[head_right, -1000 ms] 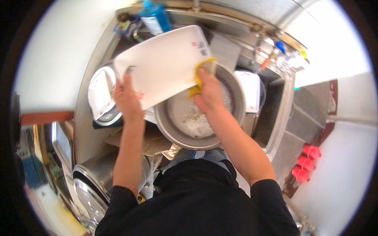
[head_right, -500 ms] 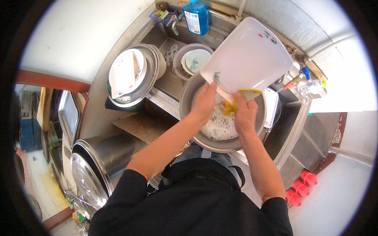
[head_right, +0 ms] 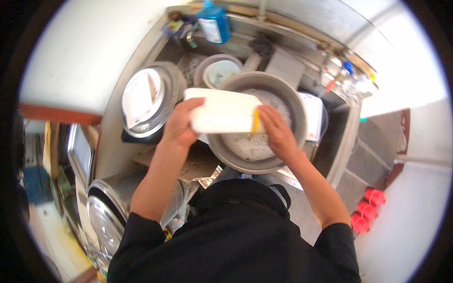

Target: The person scrubs a white rectangular tray and a round plate with a yellow sponge in a soapy metal basin, then rinses them under running water. The person later retrieves a plastic bag from a counter and hands it to a customer at a table.

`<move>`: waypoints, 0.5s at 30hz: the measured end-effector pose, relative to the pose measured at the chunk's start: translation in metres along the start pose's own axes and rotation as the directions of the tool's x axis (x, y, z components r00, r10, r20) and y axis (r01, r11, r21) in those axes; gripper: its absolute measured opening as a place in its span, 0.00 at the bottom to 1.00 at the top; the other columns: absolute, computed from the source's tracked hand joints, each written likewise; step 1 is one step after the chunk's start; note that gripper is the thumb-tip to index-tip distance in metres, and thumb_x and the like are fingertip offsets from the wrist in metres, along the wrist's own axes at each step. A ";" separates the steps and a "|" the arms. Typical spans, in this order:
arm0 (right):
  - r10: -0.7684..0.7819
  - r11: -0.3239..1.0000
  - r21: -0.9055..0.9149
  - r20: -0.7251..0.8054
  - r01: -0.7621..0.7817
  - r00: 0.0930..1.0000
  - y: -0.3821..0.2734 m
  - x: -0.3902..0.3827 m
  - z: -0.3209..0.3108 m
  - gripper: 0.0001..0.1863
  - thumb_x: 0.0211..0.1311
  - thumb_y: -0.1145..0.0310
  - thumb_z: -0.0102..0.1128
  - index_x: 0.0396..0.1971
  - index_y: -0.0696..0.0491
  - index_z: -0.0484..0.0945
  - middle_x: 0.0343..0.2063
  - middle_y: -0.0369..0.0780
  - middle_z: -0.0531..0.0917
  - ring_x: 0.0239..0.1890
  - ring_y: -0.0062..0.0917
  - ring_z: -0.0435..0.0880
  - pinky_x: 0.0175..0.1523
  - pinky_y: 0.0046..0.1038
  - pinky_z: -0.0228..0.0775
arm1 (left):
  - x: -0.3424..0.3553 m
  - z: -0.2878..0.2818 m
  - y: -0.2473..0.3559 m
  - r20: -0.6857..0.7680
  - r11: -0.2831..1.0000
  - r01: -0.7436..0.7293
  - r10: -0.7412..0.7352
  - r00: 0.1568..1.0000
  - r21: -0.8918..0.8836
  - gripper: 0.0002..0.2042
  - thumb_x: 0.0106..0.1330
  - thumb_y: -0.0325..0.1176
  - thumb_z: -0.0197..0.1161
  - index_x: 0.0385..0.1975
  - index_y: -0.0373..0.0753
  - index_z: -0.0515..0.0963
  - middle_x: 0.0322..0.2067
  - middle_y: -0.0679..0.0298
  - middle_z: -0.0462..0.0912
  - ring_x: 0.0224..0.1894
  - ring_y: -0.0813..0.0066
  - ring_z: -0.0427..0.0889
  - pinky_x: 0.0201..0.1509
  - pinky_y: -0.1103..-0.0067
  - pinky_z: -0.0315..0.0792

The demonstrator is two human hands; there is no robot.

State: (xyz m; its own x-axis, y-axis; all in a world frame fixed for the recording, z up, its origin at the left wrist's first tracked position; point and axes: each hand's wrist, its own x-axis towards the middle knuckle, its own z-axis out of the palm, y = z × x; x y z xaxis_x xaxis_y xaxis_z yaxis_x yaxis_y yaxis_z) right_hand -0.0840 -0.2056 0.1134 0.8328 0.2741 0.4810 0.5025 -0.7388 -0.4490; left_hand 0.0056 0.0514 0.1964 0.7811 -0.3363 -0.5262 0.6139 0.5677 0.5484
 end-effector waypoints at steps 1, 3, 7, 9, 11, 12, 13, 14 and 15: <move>0.022 0.998 0.057 0.074 -0.027 0.997 -0.001 0.002 0.001 0.32 0.56 0.87 0.48 0.64 0.59 0.66 0.64 0.51 0.68 0.69 0.44 0.64 0.73 0.41 0.58 | -0.001 -0.012 0.003 0.040 0.999 0.035 -0.035 0.999 -0.006 0.19 0.65 0.23 0.59 0.56 0.26 0.70 0.50 0.50 0.79 0.53 0.58 0.80 0.61 0.66 0.74; 0.138 0.988 0.043 0.142 -0.145 0.980 0.007 -0.001 0.009 0.34 0.56 0.87 0.45 0.67 0.58 0.61 0.67 0.51 0.63 0.70 0.45 0.61 0.73 0.39 0.57 | -0.008 -0.016 0.001 0.080 0.999 -0.031 0.028 0.996 0.034 0.21 0.65 0.20 0.57 0.59 0.26 0.67 0.55 0.49 0.77 0.57 0.58 0.78 0.65 0.66 0.71; 0.428 0.894 -0.215 0.144 -0.394 0.892 0.045 -0.016 0.039 0.35 0.53 0.80 0.57 0.65 0.56 0.64 0.65 0.50 0.65 0.68 0.44 0.64 0.71 0.44 0.56 | -0.005 -0.029 -0.004 0.041 0.984 -0.116 0.112 0.993 0.138 0.22 0.68 0.21 0.56 0.62 0.26 0.65 0.59 0.52 0.74 0.61 0.61 0.74 0.68 0.67 0.67; 0.464 0.869 -0.318 0.253 -0.380 0.849 0.053 -0.031 0.061 0.35 0.51 0.77 0.61 0.64 0.57 0.66 0.62 0.50 0.67 0.67 0.44 0.66 0.70 0.46 0.57 | 0.000 -0.035 -0.003 0.101 0.972 -0.110 0.090 0.991 0.208 0.21 0.69 0.23 0.56 0.61 0.26 0.65 0.58 0.53 0.75 0.61 0.61 0.74 0.68 0.68 0.67; 0.360 0.925 -0.298 0.490 -0.236 0.794 0.053 -0.039 0.079 0.34 0.50 0.74 0.65 0.61 0.59 0.68 0.60 0.51 0.70 0.65 0.44 0.68 0.69 0.47 0.57 | 0.005 -0.038 -0.003 0.089 0.966 -0.050 0.028 0.996 0.253 0.21 0.70 0.24 0.56 0.61 0.27 0.66 0.58 0.53 0.75 0.60 0.62 0.75 0.66 0.68 0.68; 0.320 0.935 -0.278 0.388 -0.221 0.864 0.061 -0.040 0.080 0.30 0.52 0.71 0.64 0.57 0.62 0.71 0.56 0.52 0.73 0.62 0.45 0.71 0.66 0.45 0.62 | 0.006 -0.040 -0.002 0.076 0.962 -0.024 0.004 0.997 0.273 0.20 0.70 0.25 0.57 0.61 0.27 0.66 0.58 0.53 0.75 0.59 0.62 0.76 0.66 0.68 0.69; 0.485 0.861 -0.340 0.326 -0.379 0.811 0.066 -0.031 0.083 0.28 0.53 0.70 0.63 0.56 0.61 0.72 0.56 0.51 0.74 0.61 0.44 0.72 0.66 0.45 0.63 | 0.010 -0.042 -0.003 0.062 0.950 -0.022 0.003 0.998 0.311 0.21 0.70 0.25 0.57 0.61 0.27 0.66 0.58 0.53 0.75 0.59 0.63 0.76 0.65 0.69 0.69; 0.635 0.758 -0.389 0.255 -0.524 0.729 0.071 -0.021 0.087 0.27 0.54 0.69 0.63 0.55 0.61 0.73 0.56 0.51 0.74 0.60 0.43 0.73 0.65 0.45 0.64 | 0.014 -0.044 -0.005 0.048 0.937 -0.019 0.003 0.999 0.348 0.21 0.70 0.26 0.58 0.61 0.28 0.66 0.58 0.53 0.75 0.58 0.63 0.77 0.65 0.69 0.70; 0.762 0.631 -0.422 0.179 -0.650 0.623 0.076 -0.014 0.091 0.25 0.56 0.68 0.63 0.55 0.60 0.74 0.55 0.50 0.75 0.59 0.43 0.74 0.64 0.45 0.65 | 0.018 -0.047 -0.007 0.033 0.923 -0.018 0.005 0.999 0.384 0.21 0.70 0.26 0.58 0.61 0.28 0.66 0.58 0.53 0.75 0.58 0.63 0.77 0.64 0.69 0.70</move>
State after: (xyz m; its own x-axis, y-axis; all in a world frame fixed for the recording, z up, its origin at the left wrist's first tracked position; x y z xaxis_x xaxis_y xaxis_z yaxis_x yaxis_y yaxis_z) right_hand -0.0364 -0.2098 0.0036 0.9430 -0.2817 -0.1772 -0.3226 -0.9048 -0.2781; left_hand 0.0104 0.0769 0.1525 0.7876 -0.3580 -0.5015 0.5969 0.2413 0.7652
